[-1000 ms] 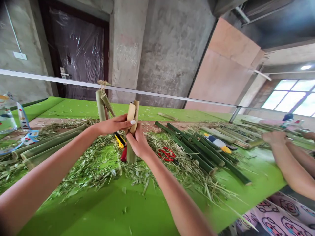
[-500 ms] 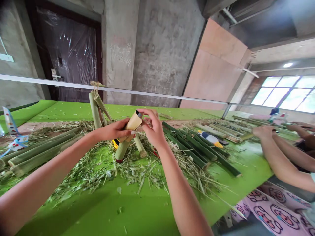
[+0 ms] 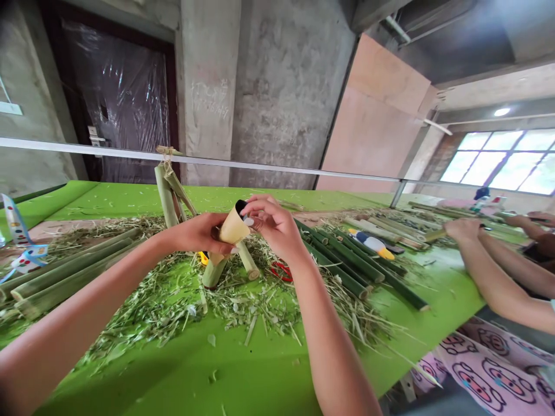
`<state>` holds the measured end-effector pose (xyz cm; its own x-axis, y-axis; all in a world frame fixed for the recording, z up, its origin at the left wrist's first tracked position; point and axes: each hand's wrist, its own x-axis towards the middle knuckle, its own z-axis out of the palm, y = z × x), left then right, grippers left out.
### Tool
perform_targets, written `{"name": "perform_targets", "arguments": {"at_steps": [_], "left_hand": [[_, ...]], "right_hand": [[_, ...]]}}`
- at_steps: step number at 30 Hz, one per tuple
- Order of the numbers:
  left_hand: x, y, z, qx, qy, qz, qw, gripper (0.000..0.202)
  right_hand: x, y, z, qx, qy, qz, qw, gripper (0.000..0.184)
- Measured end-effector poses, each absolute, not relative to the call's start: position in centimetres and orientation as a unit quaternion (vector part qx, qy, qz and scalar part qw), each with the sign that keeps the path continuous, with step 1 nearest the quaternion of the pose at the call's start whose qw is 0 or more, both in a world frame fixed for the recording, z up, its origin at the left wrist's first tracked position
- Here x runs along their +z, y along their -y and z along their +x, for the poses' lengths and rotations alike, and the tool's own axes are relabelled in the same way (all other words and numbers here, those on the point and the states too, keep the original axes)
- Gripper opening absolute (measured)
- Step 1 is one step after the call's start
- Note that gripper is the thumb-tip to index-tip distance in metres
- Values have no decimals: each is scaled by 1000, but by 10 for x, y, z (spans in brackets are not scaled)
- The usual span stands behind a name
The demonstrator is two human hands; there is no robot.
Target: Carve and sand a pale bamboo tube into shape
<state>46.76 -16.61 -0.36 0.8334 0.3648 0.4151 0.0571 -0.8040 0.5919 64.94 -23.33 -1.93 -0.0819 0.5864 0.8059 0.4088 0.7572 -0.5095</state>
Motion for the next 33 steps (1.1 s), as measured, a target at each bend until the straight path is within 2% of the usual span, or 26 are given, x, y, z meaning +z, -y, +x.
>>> {"name": "perform_targets", "arguments": {"at_steps": [5,9,15,20,22,25,27,30,33], "left_hand": [[-6,172,473,259,-110,922,267,31],[-16,172,484,292,-104,907,286,33],[-32,177,498,341,-120,834,416,35],[-34,178,500,399,-154,721,545,27],[-30,174,497,472,-170,656,565,25],[-18,165,489,573,-181,575,556,23],[-11,159,483,611,-180,545,545,22],[-8,152,477,633,-185,519,543,22],[-11,145,474,632,-200,506,551,21]], "right_hand": [[-21,234,645,88,703,-355,610,20],[-20,237,640,118,689,-342,628,19],[-23,237,627,133,666,-342,649,14],[-29,223,626,120,624,-414,652,40],[-32,218,628,187,640,-426,612,46],[-42,214,622,340,696,-427,467,51],[-53,212,611,402,716,-421,385,49],[-75,205,592,431,721,-445,311,41],[-91,198,583,377,748,-478,266,41]]}}
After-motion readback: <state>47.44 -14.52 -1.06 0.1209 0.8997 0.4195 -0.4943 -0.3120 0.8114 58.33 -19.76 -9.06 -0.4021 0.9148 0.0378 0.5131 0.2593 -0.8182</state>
